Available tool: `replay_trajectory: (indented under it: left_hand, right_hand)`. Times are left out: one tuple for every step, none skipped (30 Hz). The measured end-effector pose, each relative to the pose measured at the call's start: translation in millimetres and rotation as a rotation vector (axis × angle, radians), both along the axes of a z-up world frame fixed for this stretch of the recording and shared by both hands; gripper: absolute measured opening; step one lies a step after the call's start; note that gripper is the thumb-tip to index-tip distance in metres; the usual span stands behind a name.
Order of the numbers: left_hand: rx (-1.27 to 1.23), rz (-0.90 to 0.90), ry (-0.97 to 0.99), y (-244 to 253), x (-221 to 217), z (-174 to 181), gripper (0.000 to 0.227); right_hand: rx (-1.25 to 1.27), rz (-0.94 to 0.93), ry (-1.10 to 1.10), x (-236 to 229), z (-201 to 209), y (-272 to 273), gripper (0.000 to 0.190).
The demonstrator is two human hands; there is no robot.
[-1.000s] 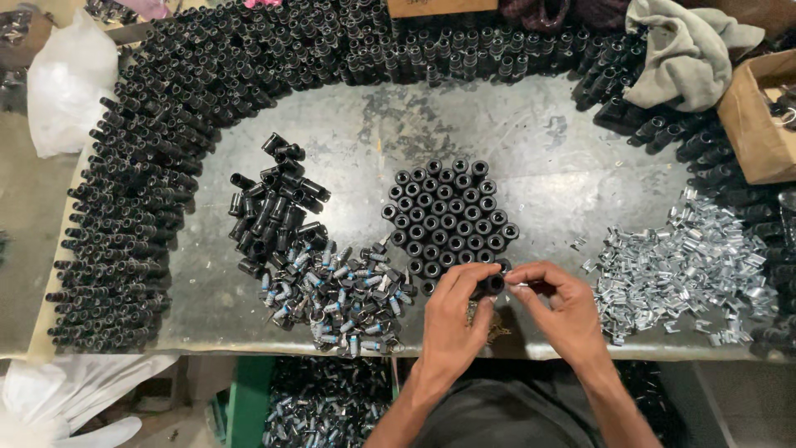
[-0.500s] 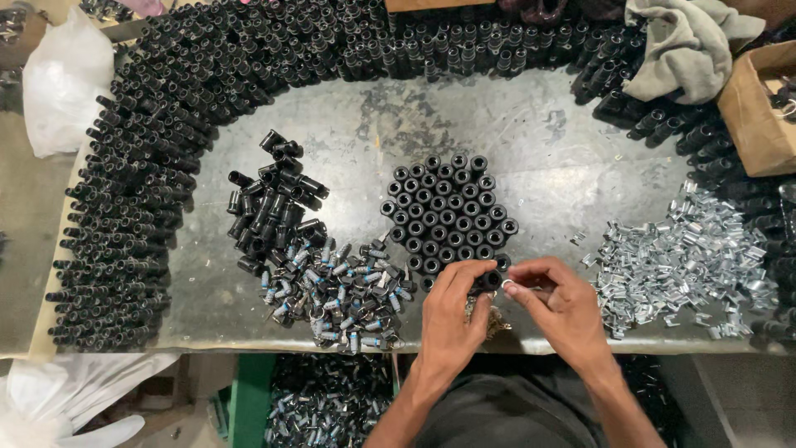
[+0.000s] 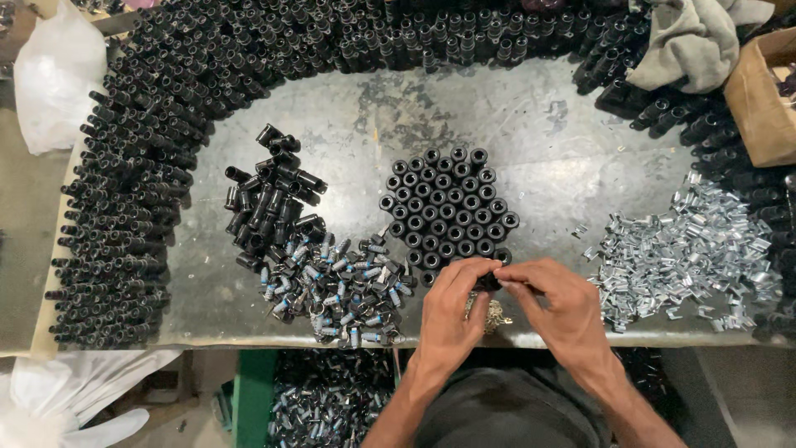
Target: The person repeatedly picks small black cylindrical parts and silver metal clips from piles on a metal table, inserts the clips into the cylinders, and places the assembled units into a growing central stack. The hands work continuously without using tools.
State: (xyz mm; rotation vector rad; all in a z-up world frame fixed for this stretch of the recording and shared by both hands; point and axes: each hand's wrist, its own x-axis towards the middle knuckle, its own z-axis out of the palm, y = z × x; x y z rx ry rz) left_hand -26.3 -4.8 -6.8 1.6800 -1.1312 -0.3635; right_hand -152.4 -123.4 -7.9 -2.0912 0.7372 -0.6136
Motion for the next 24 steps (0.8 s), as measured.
replay_trajectory:
  left_hand:
    - [-0.013,-0.016,-0.006,1,2,-1,0.046]
    - [-0.028,-0.035,-0.012,1,4,-1,0.046]
    - [0.008,-0.037,0.064,3,6,-2,0.046]
    - [0.045,-0.040,0.141,6,7,-2,0.045]
    - [0.082,-0.043,0.218,10,8,-3,0.045]
    - [0.092,-0.063,0.264,12,10,-3,0.044]
    - [0.102,-0.083,0.310,15,10,-4,0.042]
    - [0.113,-0.104,0.356,19,10,-4,0.040]
    - [0.125,-0.132,0.387,21,10,-5,0.040]
    - [0.135,-0.162,0.419,21,8,-7,0.039]
    - [0.145,-0.192,0.450,20,7,-9,0.038]
    - [0.154,-0.215,0.471,20,6,-9,0.037]
    - [0.163,-0.237,0.491,19,6,-9,0.036]
    - [0.171,-0.263,0.512,17,7,-9,0.035]
    - [0.190,-0.280,0.509,14,8,-8,0.035]
    - [0.209,-0.296,0.506,12,11,-5,0.036]
    - [0.228,-0.312,0.502,9,14,-2,0.036]
    - [0.218,-0.329,0.484,6,17,1,0.036]
    - [0.208,-0.345,0.466,4,21,5,0.036]
    - [0.199,-0.360,0.451,3,23,8,0.037]
    - [0.201,-0.350,0.487,2,24,11,0.036]
    - [0.202,-0.342,0.522,1,23,12,0.035]
    - [0.202,-0.335,0.556,1,22,12,0.035]
    - [0.215,-0.326,0.536,1,22,11,0.034]
  right_hand:
    - [-0.064,0.012,-0.018,1,-3,3,0.023]
    - [-0.131,0.021,-0.035,2,-6,6,0.024]
    - [-0.197,0.031,-0.051,2,-11,9,0.025]
    - [-0.222,0.068,-0.105,-1,-15,12,0.027]
    - [-0.246,0.107,-0.159,-3,-21,14,0.030]
    - [-0.273,0.154,-0.219,-4,-26,15,0.032]
    - [-0.220,0.146,-0.212,-7,-31,16,0.032]
    - [-0.165,0.137,-0.206,-11,-36,20,0.031]
    - [-0.111,0.129,-0.199,-14,-41,22,0.030]
    - [-0.099,0.129,-0.216,-18,-46,22,0.029]
    - [-0.087,0.130,-0.234,-21,-50,22,0.029]
    - [-0.070,0.127,-0.252,-24,-54,23,0.028]
    - [-0.079,0.103,-0.241,-26,-57,24,0.027]
    - [-0.090,0.077,-0.228,-28,-60,24,0.026]
    - [-0.102,0.052,-0.216,-29,-61,23,0.026]
    - [-0.134,0.051,-0.220,-30,-61,21,0.025]
    - [-0.167,0.049,-0.225,-30,-61,20,0.025]
    - [-0.201,0.054,-0.232,-29,-60,17,0.024]
    - [-0.202,0.050,-0.253,-27,-58,16,0.025]
    - [-0.200,0.047,-0.272,-26,-56,15,0.026]
    - [-0.198,0.044,-0.291,-25,-54,16,0.026]
    - [-0.162,0.054,-0.277,-25,-52,16,0.027]
    - [-0.126,0.063,-0.262,-25,-49,18,0.028]
    - [-0.091,0.072,-0.248,-26,-46,17,0.029]
